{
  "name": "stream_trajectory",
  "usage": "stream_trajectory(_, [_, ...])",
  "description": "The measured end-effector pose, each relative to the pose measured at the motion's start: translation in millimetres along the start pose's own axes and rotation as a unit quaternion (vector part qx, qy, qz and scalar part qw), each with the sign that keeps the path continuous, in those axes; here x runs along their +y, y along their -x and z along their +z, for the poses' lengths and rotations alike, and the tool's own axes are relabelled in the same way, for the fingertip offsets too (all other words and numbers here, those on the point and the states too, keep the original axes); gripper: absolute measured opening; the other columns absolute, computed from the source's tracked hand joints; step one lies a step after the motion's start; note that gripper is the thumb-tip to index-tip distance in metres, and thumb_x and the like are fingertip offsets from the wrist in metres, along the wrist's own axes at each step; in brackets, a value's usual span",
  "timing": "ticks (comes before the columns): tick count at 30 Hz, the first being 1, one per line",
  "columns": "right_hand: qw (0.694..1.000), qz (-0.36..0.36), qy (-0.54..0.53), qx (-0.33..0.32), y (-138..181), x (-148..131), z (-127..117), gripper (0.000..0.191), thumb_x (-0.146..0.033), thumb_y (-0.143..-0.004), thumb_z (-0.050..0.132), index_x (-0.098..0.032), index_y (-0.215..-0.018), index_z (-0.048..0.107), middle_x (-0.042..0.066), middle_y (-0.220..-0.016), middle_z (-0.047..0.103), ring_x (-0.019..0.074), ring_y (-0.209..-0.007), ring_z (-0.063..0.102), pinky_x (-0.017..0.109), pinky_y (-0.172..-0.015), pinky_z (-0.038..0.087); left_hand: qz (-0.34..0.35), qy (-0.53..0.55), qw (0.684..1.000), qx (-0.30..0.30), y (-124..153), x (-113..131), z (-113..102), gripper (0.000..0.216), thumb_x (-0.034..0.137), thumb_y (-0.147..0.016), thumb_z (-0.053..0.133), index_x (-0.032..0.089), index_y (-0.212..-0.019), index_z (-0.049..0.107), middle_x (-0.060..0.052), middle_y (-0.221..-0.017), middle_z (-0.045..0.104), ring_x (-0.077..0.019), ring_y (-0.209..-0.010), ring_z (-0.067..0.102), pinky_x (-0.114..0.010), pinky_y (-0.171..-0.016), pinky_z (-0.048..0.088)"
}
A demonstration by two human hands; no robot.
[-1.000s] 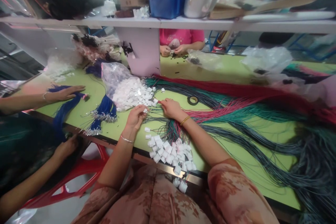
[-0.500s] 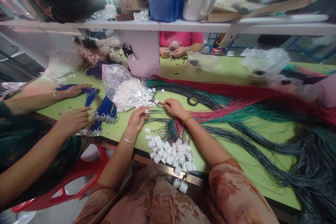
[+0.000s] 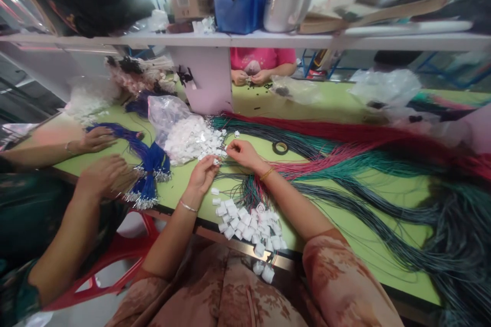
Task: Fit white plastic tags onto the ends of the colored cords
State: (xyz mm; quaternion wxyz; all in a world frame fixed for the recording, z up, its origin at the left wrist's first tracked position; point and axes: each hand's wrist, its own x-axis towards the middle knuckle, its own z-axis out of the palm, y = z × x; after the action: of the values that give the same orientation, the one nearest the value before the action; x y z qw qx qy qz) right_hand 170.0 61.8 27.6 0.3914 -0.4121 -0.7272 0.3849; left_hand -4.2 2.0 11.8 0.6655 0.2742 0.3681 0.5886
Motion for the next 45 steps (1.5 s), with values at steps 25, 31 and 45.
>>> stream_trajectory(25, [0.981, -0.073, 0.177, 0.016, 34, -14, 23, 0.01, -0.021, -0.076, 0.052, -0.018, -0.067, 0.054, 0.003, -0.067, 0.057, 0.0136, -0.061, 0.046, 0.025, -0.06, 0.032, 0.035, -0.054, 0.997, 0.032, 0, -17, 8, 0.026, 0.03, -0.064, 0.079, 0.013, -0.081, 0.068, 0.001, -0.066, 0.06, -0.0066, -0.056, 0.05, -0.02, -0.056, 0.04])
stream_trajectory(31, [0.979, -0.06, 0.193, -0.011, 40, -12, 27, 0.011, -0.019, -0.077, 0.051, -0.016, -0.068, 0.056, 0.003, -0.064, 0.057, 0.0127, -0.058, 0.044, 0.025, -0.058, 0.03, 0.039, -0.068, 0.995, 0.058, 0, -16, 9, 0.028, 0.029, -0.061, 0.08, 0.013, -0.081, 0.069, 0.0, -0.068, 0.063, -0.0059, -0.056, 0.05, -0.019, -0.055, 0.039])
stream_trajectory(45, [0.991, -0.007, 0.089, -0.1, -5, 8, -2, 0.023, -0.035, -0.08, 0.055, -0.014, -0.079, 0.064, 0.001, -0.071, 0.063, 0.0117, -0.064, 0.05, 0.022, -0.06, 0.036, 0.022, -0.053, 0.996, 0.076, -1, -5, 1, 0.021, 0.024, -0.064, 0.078, 0.015, -0.081, 0.072, -0.003, -0.077, 0.068, -0.0069, -0.06, 0.054, -0.019, -0.058, 0.042])
